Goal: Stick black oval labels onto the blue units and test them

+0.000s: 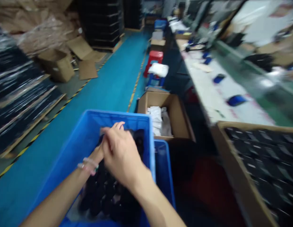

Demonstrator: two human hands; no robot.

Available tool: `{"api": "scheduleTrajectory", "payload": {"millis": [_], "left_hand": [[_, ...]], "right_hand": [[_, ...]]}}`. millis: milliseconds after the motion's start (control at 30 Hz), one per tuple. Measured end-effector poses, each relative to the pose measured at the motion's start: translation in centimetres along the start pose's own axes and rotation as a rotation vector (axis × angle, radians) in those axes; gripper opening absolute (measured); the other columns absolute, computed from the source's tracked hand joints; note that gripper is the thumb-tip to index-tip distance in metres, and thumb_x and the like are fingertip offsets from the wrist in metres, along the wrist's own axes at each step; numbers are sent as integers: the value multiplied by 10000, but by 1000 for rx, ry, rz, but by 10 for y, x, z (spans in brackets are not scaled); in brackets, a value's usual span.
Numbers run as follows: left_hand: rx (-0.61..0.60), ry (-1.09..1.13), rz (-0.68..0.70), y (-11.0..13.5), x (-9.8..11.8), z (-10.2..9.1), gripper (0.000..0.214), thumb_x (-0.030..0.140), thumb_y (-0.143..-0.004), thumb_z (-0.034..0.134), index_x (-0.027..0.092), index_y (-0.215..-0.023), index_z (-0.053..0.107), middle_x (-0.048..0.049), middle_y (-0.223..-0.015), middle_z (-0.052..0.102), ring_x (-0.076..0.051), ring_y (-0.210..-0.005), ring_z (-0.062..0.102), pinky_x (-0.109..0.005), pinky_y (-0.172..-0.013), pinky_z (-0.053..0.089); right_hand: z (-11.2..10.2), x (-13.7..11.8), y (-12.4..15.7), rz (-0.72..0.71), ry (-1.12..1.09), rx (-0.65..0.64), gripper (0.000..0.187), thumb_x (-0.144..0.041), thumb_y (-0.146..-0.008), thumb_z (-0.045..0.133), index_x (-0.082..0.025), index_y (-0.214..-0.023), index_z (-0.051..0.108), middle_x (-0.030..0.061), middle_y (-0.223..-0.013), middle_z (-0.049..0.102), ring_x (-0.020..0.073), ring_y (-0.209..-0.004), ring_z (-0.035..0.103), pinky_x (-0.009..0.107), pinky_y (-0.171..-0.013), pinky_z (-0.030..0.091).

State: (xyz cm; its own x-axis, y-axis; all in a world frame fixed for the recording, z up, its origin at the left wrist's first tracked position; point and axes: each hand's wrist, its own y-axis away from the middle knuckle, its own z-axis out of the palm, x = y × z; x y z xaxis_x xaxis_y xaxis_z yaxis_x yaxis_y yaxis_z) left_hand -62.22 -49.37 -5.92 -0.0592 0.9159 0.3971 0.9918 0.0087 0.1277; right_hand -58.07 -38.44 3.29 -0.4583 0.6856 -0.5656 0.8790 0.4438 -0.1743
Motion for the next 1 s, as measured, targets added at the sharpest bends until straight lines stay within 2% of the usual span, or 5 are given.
{"api": "scheduleTrajectory", "payload": {"millis": [133, 233, 533, 733, 1000], "left_hand": [[-33, 259, 347, 66, 119, 14, 339, 277, -996, 268, 293, -1225, 518, -54, -1216, 611, -175, -1099, 605, -347, -959, 514], [-180, 395, 646, 125, 208, 44, 277, 279, -976, 328, 301, -1155, 538, -33, -1119, 653, -160, -1015, 643, -293, -897, 556], [-534, 459, 1339, 276, 408, 112, 387, 75, -813, 504, 214, -1172, 544, -67, -1179, 611, -199, -1080, 598, -336, -947, 543], [-498, 244, 1470, 315, 480, 136, 533, 67, -787, 562, 178, -1302, 482, -106, -1301, 548, -288, -1158, 543, -442, -964, 534], [-383, -10, 1489, 362, 501, 203, 705, 32, -797, 606, 147, -1438, 335, -215, -1355, 499, -332, -1092, 601, -463, -825, 592]], "right_hand": [[-80, 19, 134, -240, -213, 495, 417, -216, -1006, 310, -272, -1417, 358, 58, -979, 672, 195, -887, 635, 332, -695, 556], [-122, 59, 245, -177, -15, 492, 433, -215, -1015, 320, -234, -1448, 311, 62, -813, 687, 198, -630, 617, 295, -499, 529], [-226, 106, 553, 956, 528, 854, 401, -187, -895, 442, -252, -1291, 457, 111, -1162, 508, 252, -963, 594, 392, -748, 565], [-240, 159, 626, 1037, 363, 630, 774, -90, -701, 431, -282, -1443, 326, 113, -1531, 155, 385, -1389, 224, 598, -990, 413], [-238, 216, 647, 874, 144, 578, 566, -209, -871, 447, -300, -1419, 336, 112, -1348, 373, 255, -1234, 483, 428, -1002, 461]]}}
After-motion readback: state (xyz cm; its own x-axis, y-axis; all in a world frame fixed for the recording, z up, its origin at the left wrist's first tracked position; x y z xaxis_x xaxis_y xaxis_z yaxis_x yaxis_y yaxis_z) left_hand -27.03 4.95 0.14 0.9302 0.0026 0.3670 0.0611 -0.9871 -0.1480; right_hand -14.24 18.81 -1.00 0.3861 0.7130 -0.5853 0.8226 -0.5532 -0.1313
